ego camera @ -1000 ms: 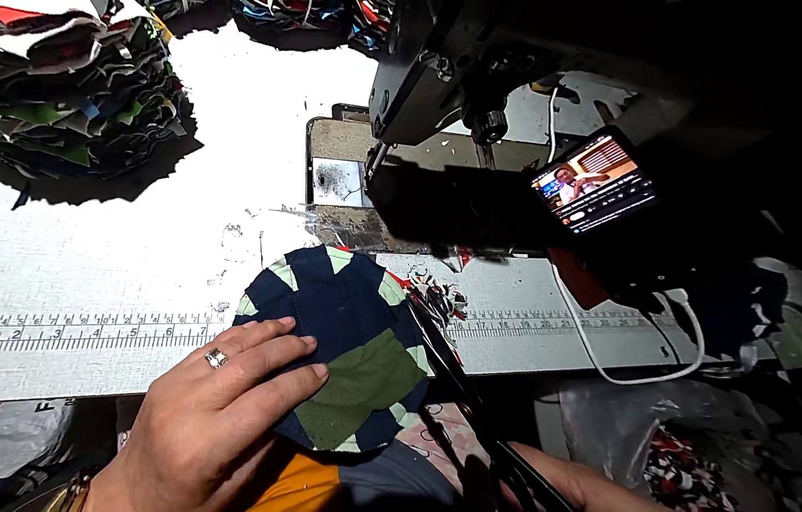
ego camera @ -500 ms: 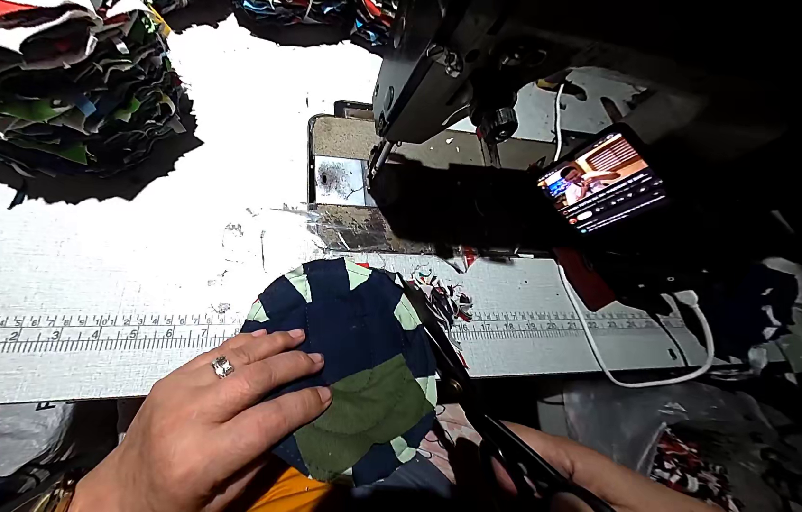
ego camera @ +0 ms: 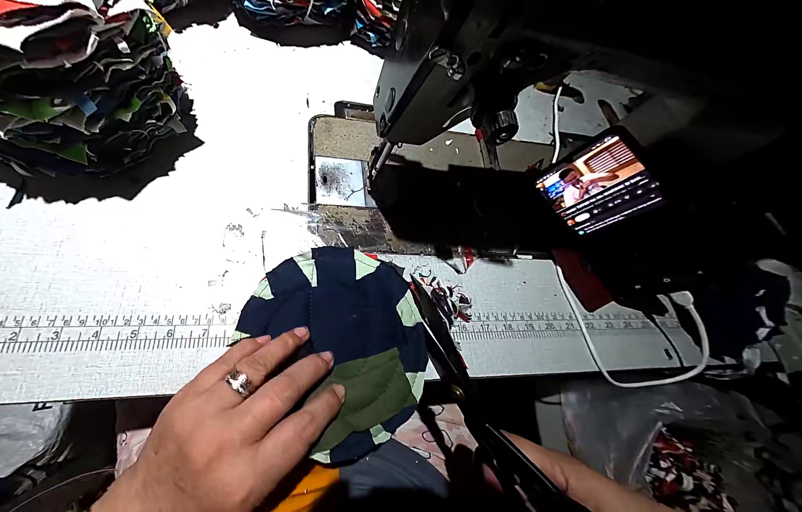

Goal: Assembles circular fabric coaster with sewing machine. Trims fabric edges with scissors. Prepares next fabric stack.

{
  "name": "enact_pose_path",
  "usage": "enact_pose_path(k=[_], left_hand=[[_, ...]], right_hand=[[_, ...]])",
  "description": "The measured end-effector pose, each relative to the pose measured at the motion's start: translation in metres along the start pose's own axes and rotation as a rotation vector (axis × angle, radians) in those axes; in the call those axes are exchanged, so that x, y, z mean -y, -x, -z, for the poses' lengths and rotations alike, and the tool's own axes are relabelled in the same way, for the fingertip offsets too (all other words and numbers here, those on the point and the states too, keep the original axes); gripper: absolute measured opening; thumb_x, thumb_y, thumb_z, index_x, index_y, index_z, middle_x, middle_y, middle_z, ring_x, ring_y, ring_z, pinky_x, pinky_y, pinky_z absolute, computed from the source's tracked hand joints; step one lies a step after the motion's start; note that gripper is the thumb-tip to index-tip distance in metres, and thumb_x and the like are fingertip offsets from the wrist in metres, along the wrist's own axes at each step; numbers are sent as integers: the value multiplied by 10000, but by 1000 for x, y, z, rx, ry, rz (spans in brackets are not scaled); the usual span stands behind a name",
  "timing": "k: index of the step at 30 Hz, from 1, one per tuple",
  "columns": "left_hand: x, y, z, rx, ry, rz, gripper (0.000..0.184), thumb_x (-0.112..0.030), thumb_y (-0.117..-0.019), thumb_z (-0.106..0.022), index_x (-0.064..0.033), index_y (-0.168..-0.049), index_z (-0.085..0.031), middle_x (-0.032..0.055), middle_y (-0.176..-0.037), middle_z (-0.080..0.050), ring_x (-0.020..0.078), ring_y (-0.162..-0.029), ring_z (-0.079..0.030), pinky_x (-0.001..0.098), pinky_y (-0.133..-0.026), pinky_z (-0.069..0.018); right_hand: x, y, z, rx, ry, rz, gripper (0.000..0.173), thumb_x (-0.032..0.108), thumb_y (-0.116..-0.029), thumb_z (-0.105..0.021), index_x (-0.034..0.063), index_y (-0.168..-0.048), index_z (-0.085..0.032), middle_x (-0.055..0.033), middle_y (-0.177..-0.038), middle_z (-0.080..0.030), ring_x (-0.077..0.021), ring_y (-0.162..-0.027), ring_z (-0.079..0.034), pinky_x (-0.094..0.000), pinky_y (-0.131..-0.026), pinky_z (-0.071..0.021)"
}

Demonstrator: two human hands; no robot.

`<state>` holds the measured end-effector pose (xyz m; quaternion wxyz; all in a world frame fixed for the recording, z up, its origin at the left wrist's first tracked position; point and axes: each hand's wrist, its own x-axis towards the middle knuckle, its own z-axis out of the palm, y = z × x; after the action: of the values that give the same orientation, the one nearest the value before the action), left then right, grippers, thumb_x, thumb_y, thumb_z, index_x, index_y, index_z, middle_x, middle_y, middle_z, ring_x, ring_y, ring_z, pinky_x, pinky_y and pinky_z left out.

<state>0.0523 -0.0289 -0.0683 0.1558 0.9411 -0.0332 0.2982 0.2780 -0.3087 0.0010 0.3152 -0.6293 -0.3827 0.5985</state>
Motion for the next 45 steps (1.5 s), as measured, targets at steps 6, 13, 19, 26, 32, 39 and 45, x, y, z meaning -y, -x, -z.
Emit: enact_pose_path(k=[6,13,19,26,32,39,45], left_hand=[[1,4,-2,-21,128,-30,263,-145,-1049,-534,-235,-1254,-671,24,-1330,-693,258,-1322,-599,438,-1078,-520],[4,5,-1,-14,152,-40,261,-143,-1055,-522,-237,-1255,-662,21,-1329,-693,249,-1317,-603,429,-1076,-520],[14,-1,3,-10,152,-5,230,-192,-1028,-562,-192,-1213,-698,48,-1292,-711,278,-1331,-593,501,-1116,-490],[3,0,-1,-26,-48,15,291,-135,-1028,-541,-242,-1263,-673,55,-1297,-697,280,-1340,-563,493,-1098,-443],[10,1,6,-64,-48,45,275,-76,-999,-556,-190,-1190,-718,85,-1207,-725,281,-1236,-633,433,-1016,-525],[19,2,9,-40,89,12,279,-66,-1004,-562,-199,-1182,-730,82,-1230,-722,282,-1289,-616,441,-1077,-525],[24,0,12,-50,82,28,257,-54,-990,-564,-166,-1133,-747,94,-1216,-726,291,-1284,-620,448,-1086,-518]], right_hand=[[-2,-5,10,57,-1,-8,560,650,-960,-545,116,-1130,-547,32,-892,-589,-29,-761,-575,-224,-644,-481],[-2,-8,12,24,15,46,519,635,-981,-525,130,-1093,-571,59,-884,-587,3,-773,-566,-197,-660,-475],[6,-4,1,-142,-55,38,238,371,-1041,-569,145,-973,-599,90,-741,-570,-6,-640,-575,-208,-579,-503],[0,3,12,7,3,-23,519,615,-971,-567,106,-1075,-571,29,-877,-601,-44,-781,-599,-246,-674,-509],[-1,7,17,67,58,-25,686,747,-909,-540,83,-1079,-581,4,-890,-582,-47,-799,-572,-237,-664,-470],[-1,-6,21,69,51,-1,581,698,-930,-555,138,-1085,-572,61,-877,-589,2,-781,-573,-192,-658,-471],[0,-3,15,-51,15,72,343,487,-1018,-574,146,-1002,-608,84,-785,-588,8,-690,-583,-191,-609,-500]])
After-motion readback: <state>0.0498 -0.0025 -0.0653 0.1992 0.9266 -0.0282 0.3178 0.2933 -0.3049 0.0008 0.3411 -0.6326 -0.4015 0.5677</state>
